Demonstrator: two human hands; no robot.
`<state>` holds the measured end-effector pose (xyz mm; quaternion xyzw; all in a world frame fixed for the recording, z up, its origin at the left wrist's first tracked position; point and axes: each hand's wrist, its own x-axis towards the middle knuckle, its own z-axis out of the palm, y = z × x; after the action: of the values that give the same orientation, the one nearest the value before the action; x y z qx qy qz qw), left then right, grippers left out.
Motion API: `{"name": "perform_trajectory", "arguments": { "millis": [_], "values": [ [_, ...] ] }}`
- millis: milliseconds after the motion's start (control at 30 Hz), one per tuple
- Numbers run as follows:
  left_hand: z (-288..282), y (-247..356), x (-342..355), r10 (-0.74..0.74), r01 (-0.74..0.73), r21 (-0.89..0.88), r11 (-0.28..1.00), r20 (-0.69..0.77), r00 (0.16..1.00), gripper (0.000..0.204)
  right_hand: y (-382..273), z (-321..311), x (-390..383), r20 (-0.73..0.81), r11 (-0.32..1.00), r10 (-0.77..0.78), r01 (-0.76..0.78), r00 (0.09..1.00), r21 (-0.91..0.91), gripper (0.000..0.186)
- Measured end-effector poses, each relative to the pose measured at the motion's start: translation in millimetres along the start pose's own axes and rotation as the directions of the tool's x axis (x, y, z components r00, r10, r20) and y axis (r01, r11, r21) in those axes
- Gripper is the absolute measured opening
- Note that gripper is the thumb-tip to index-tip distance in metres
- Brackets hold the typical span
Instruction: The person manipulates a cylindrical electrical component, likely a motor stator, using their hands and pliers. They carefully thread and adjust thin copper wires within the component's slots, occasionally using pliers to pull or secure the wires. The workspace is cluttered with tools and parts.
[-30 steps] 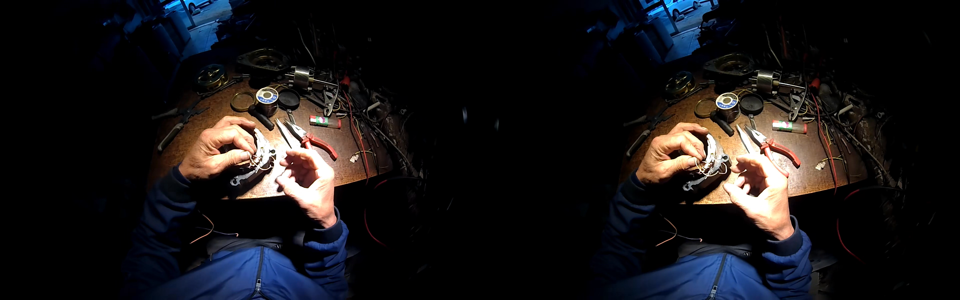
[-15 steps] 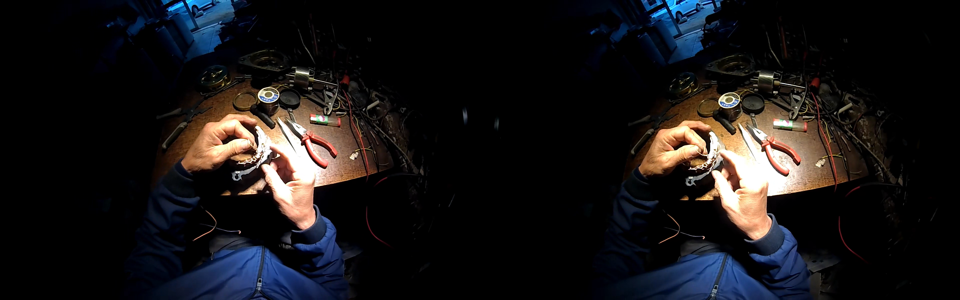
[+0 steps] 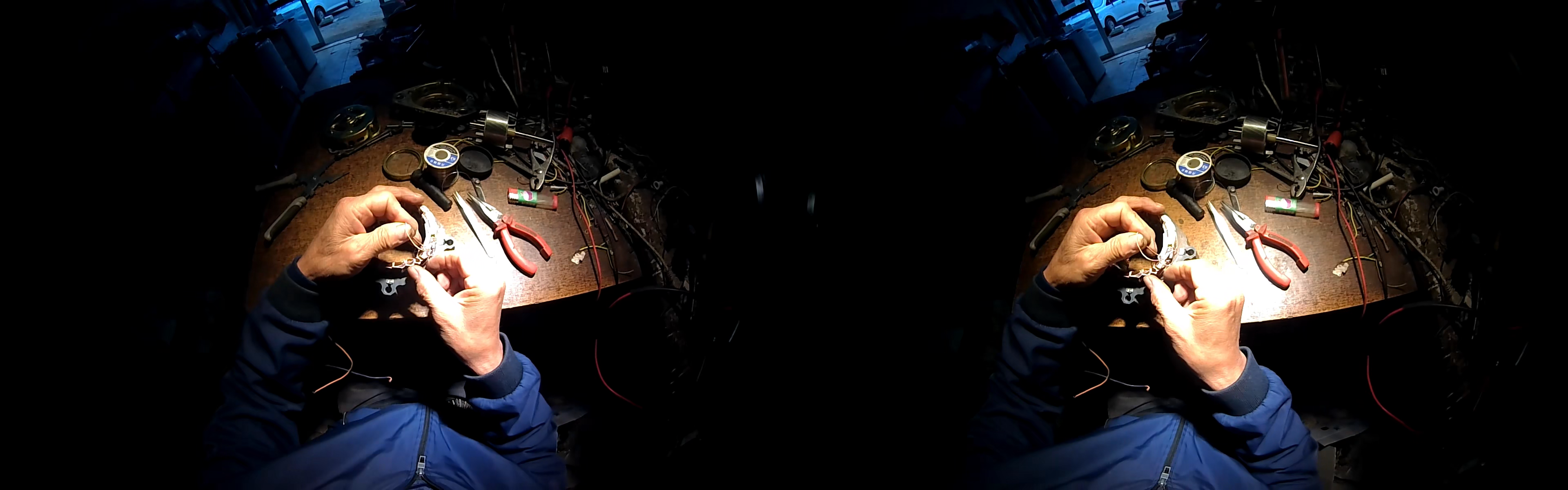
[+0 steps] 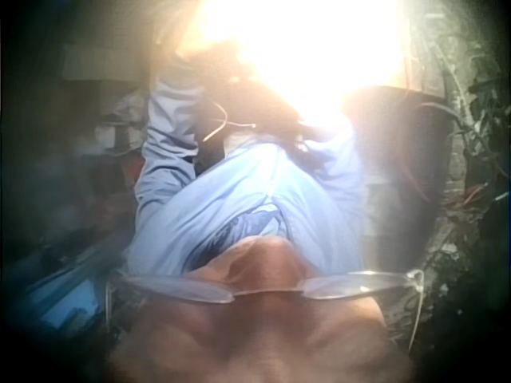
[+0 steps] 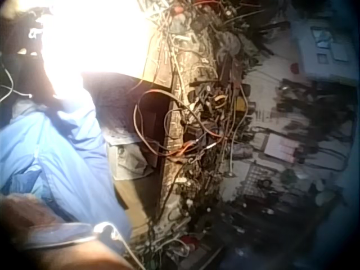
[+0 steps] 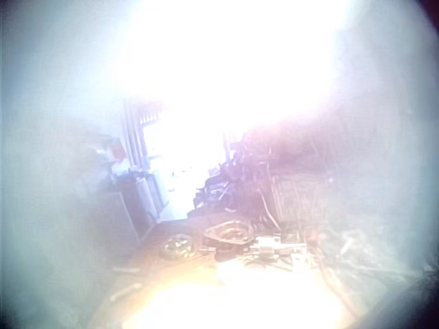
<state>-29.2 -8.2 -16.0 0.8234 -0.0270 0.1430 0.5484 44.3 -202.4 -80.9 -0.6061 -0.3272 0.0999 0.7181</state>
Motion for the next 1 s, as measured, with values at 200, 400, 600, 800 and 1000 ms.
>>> {"name": "perform_trajectory", "arguments": {
  "millis": [200,400,600,800,1000],
  "values": [
    [0,-1,0,-0.007,0.006,-0.027,1.000,-0.013,1.000,0.008,2,-1,-3,0.007,0.971,0.142,-0.140,0.990,0.192,0.010],
    [6,3,1,-0.032,0.028,-0.088,0.996,-0.050,0.998,0.012,9,-6,-4,0.009,0.941,0.206,-0.200,0.979,0.272,0.012],
    [4,1,1,-0.050,0.046,-0.106,0.993,-0.036,0.998,0.012,1,1,-2,-0.007,0.996,0.061,-0.060,0.998,0.062,0.018],
    [4,0,1,-0.030,0.026,-0.102,0.995,-0.038,0.999,0.011,5,4,-1,-0.041,0.991,0.086,-0.082,0.995,0.107,0.011],
    [4,3,0,-0.060,0.056,-0.096,0.994,-0.043,0.997,0.011,7,-1,-2,-0.037,0.988,0.098,-0.092,0.995,0.123,0.008]
  ]
}}
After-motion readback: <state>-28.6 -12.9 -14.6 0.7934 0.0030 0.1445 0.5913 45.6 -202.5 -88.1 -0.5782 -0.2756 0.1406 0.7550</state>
